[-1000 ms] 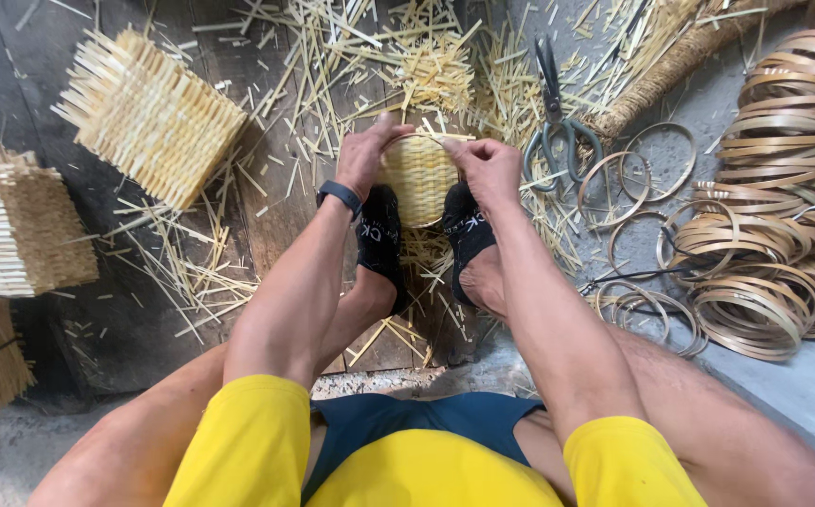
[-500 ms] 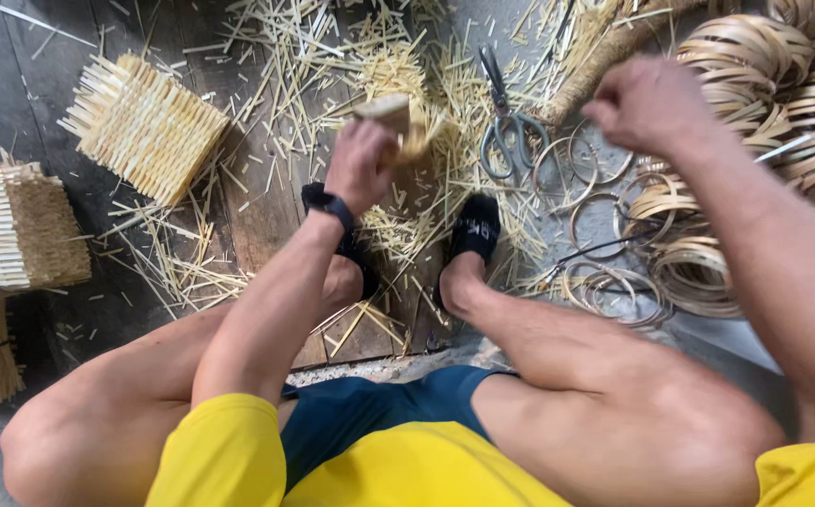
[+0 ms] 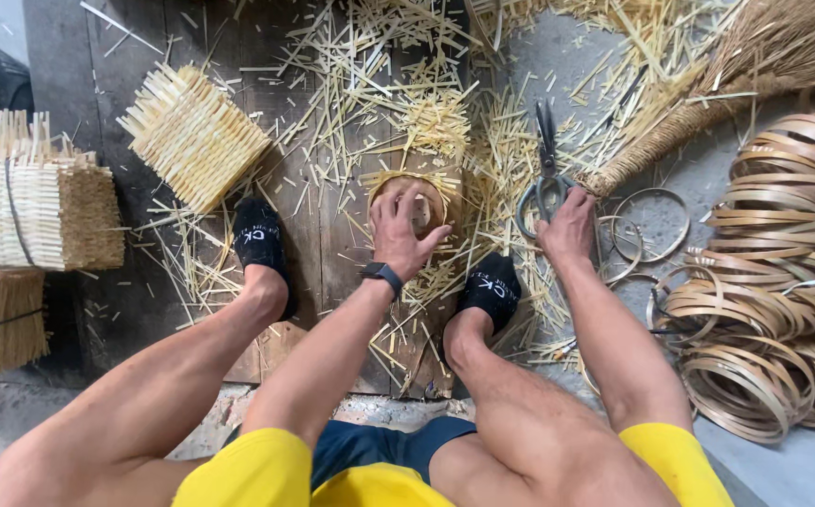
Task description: The person sits on the floor assembling woven bamboo basket trays. They trim bamboo strips with scissors, fit a round woven mat into a bamboo rim, press the rim pieces together, and place finished round baskets onto a stack of completed baskets.
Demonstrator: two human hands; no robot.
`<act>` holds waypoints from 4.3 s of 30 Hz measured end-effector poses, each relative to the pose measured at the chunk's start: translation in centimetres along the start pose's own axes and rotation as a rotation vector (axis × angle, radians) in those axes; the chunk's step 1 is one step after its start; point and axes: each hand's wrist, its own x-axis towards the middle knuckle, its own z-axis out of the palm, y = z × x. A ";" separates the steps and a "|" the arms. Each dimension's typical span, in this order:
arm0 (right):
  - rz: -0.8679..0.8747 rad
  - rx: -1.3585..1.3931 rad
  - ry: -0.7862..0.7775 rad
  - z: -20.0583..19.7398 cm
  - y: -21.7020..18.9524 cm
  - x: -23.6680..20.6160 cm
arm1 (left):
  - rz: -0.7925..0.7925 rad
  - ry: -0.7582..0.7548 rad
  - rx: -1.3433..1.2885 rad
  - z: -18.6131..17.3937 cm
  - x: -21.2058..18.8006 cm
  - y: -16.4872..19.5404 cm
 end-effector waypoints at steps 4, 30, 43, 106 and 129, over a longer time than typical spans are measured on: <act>0.276 0.156 -0.179 0.4 0.0 1.0 | 0.046 -0.109 0.070 -0.7 1.1 0.2; -0.436 -0.385 -0.114 -1.1 -3.2 -1.3 | 0.166 -0.164 -0.114 -0.9 1.1 -2.8; -0.549 -0.470 0.058 -0.3 -1.9 -0.1 | -0.011 -0.227 -0.109 -1.1 0.6 -1.3; -0.623 -0.432 0.052 0.6 -2.4 1.3 | -0.018 -0.231 -0.250 -1.1 0.4 -2.4; -0.521 -0.556 -0.262 0.2 -4.0 2.8 | 0.263 -0.721 -0.048 -3.4 4.7 -5.1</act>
